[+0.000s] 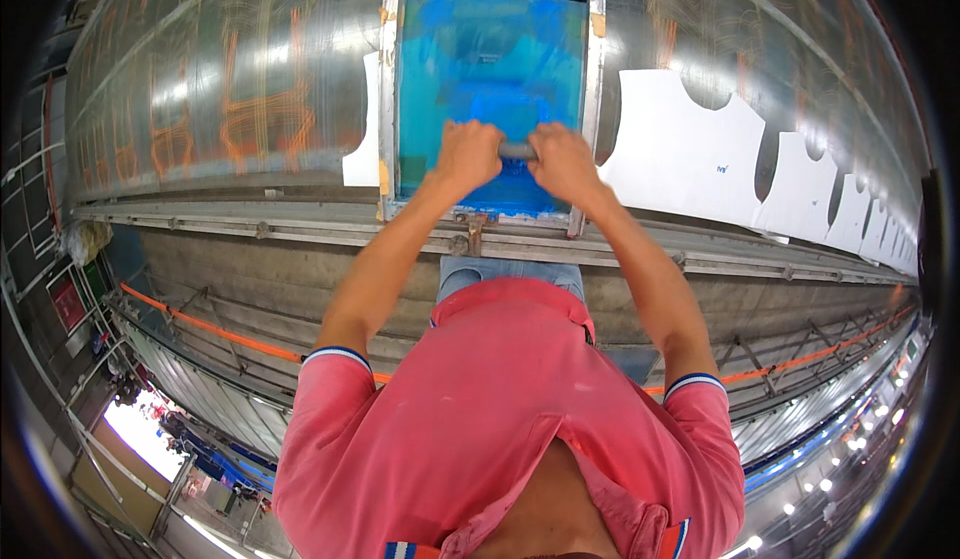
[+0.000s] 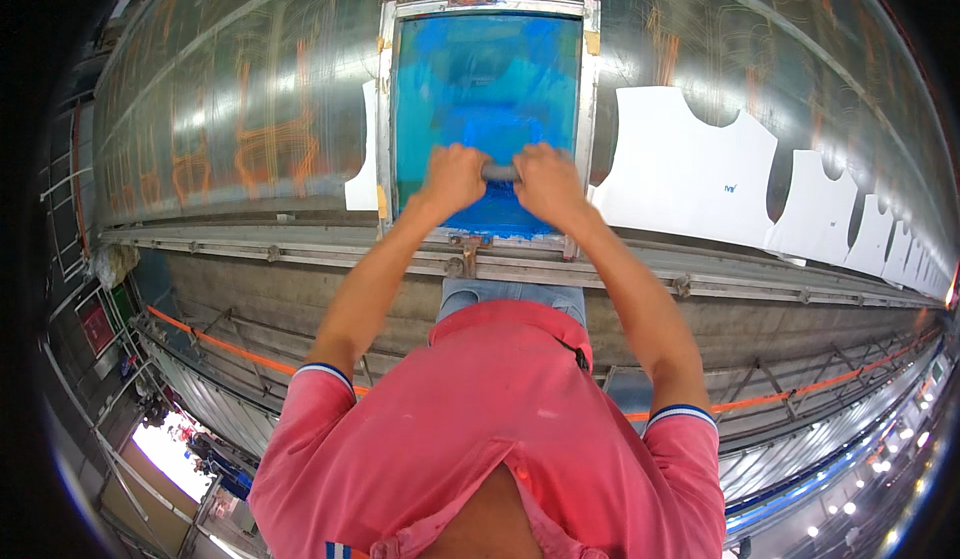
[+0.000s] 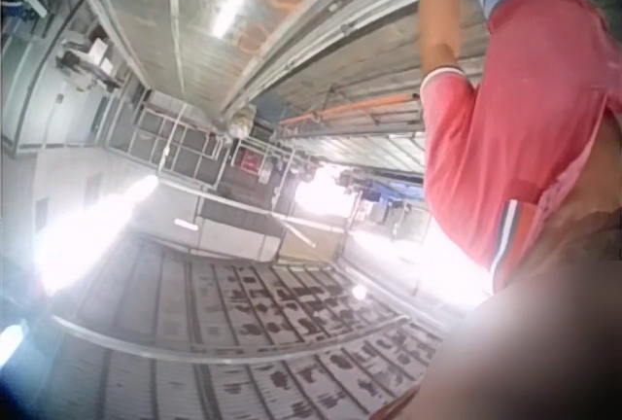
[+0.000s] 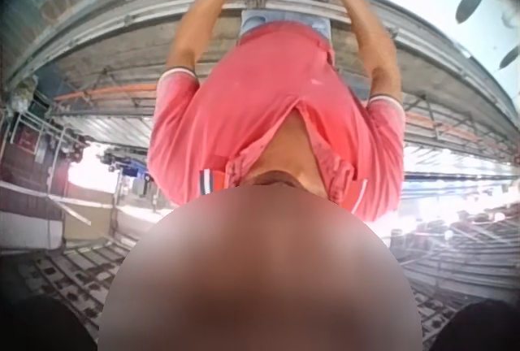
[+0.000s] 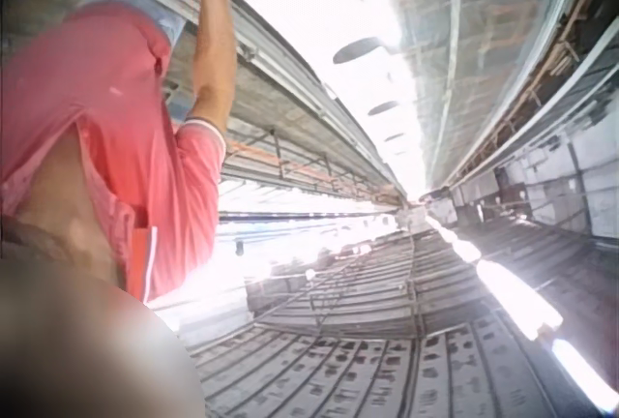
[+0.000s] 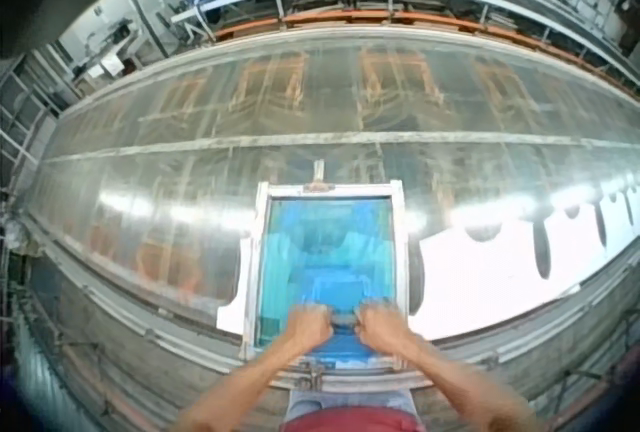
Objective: The person uses a squeegee to pull blue ink across a screen printing frame over a white garment on a conveyor. After several passes, the person carries the frame to a wash station, sprays it with a hose, and wipes the squeegee with a yellow cloth.
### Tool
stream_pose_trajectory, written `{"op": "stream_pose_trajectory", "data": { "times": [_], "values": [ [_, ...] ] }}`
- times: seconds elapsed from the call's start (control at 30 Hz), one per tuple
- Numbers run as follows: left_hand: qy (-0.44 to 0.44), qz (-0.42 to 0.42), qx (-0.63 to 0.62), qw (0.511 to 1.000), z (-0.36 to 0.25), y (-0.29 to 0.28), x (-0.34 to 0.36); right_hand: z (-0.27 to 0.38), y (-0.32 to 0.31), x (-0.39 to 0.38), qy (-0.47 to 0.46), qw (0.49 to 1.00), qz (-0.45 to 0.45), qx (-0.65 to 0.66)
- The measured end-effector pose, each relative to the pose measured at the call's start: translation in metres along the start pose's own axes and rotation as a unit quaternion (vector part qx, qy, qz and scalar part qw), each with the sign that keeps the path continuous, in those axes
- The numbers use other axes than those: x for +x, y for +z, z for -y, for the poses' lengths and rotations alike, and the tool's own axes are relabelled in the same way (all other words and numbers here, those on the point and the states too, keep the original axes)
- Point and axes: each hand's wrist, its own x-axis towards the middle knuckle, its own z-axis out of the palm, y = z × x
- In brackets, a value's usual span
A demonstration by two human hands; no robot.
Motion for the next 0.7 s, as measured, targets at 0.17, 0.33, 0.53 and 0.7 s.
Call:
{"op": "stream_pose_trajectory", "data": {
  "times": [0.17,0.33,0.53,0.7],
  "values": [
    [0.011,-0.094,-0.026,0.995,0.013,-0.007,0.04,-0.016,-0.011,0.035,-0.028,0.995,-0.1,-0.001],
    [0.038,-0.119,-0.059,0.99,-0.009,0.032,-0.037,0.003,0.031,-0.027,-0.034,0.994,-0.105,0.019],
    [0.0,-0.083,-0.021,0.996,0.013,-0.005,0.033,-0.013,-0.023,0.032,0.008,1.0,-0.01,0.023],
    [0.038,-0.101,-0.019,0.994,0.011,-0.003,0.035,-0.018,-0.002,0.03,-0.047,0.991,-0.123,-0.019]
  ]
}}
